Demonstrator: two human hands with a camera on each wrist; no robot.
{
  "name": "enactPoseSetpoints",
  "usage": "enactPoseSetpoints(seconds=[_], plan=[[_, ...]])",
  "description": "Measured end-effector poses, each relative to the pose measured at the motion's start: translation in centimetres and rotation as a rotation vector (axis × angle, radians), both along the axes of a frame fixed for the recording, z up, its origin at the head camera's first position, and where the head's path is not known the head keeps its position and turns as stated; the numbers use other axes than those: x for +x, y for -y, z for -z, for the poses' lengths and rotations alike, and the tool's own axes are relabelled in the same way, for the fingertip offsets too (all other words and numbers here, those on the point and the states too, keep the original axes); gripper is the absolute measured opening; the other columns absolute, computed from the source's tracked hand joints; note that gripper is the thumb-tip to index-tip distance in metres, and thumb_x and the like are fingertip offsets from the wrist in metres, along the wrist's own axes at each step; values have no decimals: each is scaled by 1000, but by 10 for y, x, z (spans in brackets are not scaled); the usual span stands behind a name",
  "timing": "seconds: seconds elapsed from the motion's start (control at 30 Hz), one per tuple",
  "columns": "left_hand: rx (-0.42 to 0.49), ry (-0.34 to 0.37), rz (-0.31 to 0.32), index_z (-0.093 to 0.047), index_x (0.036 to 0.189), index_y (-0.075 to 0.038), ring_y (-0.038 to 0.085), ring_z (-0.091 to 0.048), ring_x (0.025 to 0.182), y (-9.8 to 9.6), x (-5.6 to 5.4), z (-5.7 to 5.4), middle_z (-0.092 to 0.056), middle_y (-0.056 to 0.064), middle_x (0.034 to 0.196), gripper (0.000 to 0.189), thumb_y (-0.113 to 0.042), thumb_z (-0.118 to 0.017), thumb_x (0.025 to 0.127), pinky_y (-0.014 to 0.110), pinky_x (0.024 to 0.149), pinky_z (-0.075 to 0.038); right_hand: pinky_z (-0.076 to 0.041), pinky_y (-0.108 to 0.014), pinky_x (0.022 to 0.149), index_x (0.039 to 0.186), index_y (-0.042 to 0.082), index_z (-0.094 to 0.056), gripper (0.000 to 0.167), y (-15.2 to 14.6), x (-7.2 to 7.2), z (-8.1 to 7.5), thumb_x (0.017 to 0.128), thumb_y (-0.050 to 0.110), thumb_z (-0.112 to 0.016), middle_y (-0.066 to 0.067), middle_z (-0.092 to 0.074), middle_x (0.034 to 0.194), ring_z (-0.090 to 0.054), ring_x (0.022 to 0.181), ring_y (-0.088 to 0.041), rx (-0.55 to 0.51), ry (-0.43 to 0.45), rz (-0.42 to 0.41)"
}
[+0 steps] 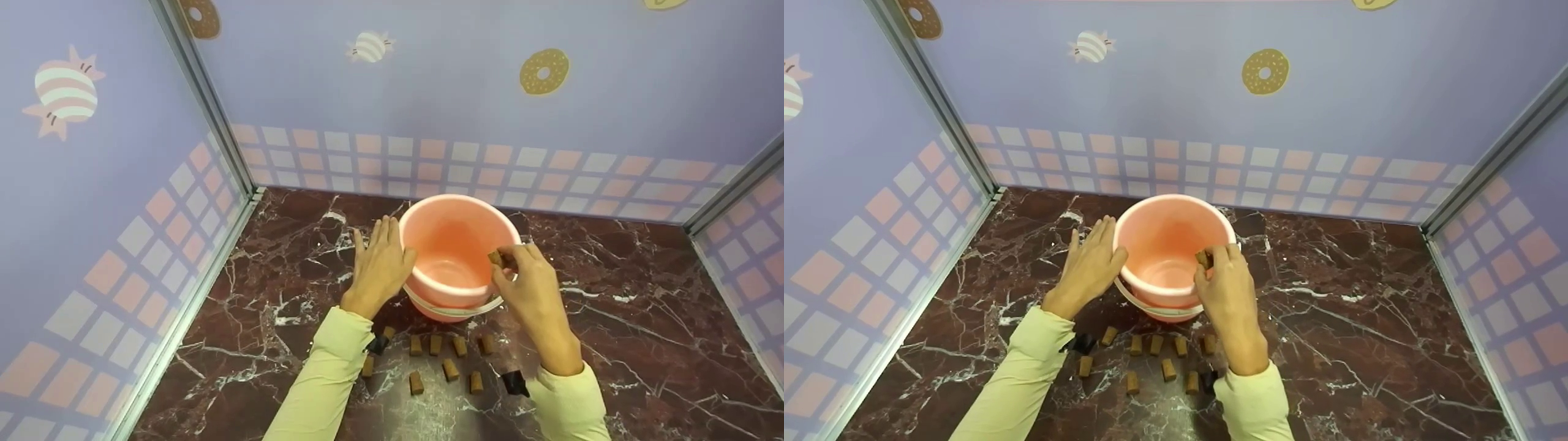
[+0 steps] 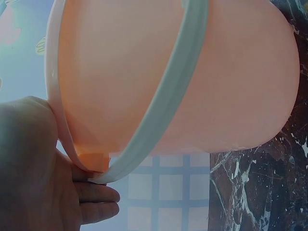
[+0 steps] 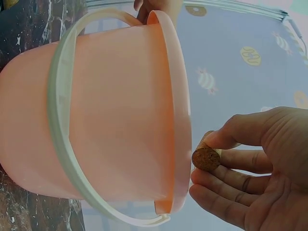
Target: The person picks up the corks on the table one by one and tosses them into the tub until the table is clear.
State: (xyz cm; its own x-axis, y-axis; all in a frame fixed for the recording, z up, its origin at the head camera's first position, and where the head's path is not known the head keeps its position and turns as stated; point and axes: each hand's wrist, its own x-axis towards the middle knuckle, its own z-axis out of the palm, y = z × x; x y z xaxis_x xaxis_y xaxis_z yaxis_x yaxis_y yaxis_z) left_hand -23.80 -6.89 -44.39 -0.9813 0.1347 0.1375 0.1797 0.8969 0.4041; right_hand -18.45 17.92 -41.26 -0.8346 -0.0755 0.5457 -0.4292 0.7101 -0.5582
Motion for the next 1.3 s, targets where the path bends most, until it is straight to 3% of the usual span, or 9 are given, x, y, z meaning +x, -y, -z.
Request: enactPoseSetpoints(seconds=[0.17,0.47,0.9,1.3], plan=[[4,-6,0,-25,164,6,35,-20,159,0,0,0,-23,21,171,71,-38,-38,110,64,126,4,-61,-37,69,104,-11,-71,17,1,-1,1,87,-11,-74,-19,-66,95,-69,79,-29,-7,-1,-4],[16,-5,-4,-25,164,6,35,-20,160,-1,1,-1,-22,21,171,70,-36,-40,110,64,126,4,-61,-50,79,108,-14,-70,26,2,0,0,83,-11,-75,-23,-66,97,-69,88,-37,-3,47,-14],[19,16,-6,-22,165,5,34,-17,160,-1,1,0,-19,20,172,71,-38,-36,110,63,126,6,-61,-49,77,108,-14,-70,24,-1,2,0,85,-11,-74,-22,-66,96,-69,86,-36,2,37,-10],[15,9,-10,-24,165,5,34,-18,160,-1,0,0,-21,20,172,70,-34,-41,110,64,126,5,-60,-49,74,107,-13,-71,24,-5,8,1,84,-12,-73,-21,-65,94,-68,84,-35,21,22,19]])
